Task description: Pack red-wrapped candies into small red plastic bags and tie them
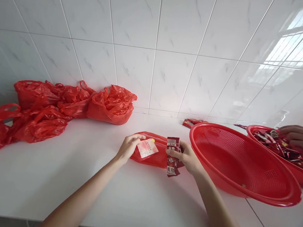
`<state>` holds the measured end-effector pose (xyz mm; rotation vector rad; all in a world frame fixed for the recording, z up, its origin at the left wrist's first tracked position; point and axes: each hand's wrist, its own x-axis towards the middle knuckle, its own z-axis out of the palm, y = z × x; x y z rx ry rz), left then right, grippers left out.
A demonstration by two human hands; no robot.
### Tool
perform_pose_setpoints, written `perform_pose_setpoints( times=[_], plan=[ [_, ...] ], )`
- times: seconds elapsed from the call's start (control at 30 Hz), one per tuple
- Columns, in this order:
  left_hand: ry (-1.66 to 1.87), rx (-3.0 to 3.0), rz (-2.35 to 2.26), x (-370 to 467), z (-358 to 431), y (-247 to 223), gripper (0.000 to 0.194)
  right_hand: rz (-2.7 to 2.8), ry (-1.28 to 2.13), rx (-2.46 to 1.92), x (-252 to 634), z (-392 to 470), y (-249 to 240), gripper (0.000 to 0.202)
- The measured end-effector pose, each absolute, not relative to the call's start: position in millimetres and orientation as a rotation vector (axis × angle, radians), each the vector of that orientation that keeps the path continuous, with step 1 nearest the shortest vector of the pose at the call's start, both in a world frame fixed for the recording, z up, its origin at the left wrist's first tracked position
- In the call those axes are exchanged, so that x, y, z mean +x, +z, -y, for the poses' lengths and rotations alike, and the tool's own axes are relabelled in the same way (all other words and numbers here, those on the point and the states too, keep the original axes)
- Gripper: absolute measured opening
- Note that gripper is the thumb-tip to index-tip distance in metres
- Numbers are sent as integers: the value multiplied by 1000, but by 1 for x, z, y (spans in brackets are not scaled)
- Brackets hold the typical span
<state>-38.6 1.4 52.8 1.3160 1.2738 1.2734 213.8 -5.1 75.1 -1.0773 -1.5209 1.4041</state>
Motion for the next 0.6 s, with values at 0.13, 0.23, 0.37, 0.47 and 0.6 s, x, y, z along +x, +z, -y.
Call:
perform_pose_setpoints(
  times=[0.13, 0.23, 0.37, 0.47, 0.6],
  plan=[
    [1172, 1328, -1344, -43, -5, 54, 24, 1495, 1389, -1051, 216, 8, 79, 37],
    [1145, 1424, -1281, -36, -7, 46, 35, 1489, 1382, -1038, 216, 10, 81, 35],
    [1069, 1628, -1230, -32, -9, 32, 55, 1454, 1391, -1017, 216, 11, 84, 36],
    [1029, 1784, -1246, -34, -11, 23, 56, 1435, 1399, -1007, 216, 11, 84, 39],
    [992, 1903, -1168, -29, -15, 20, 58, 1426, 1390, -1017, 216, 10, 83, 43]
  ],
)
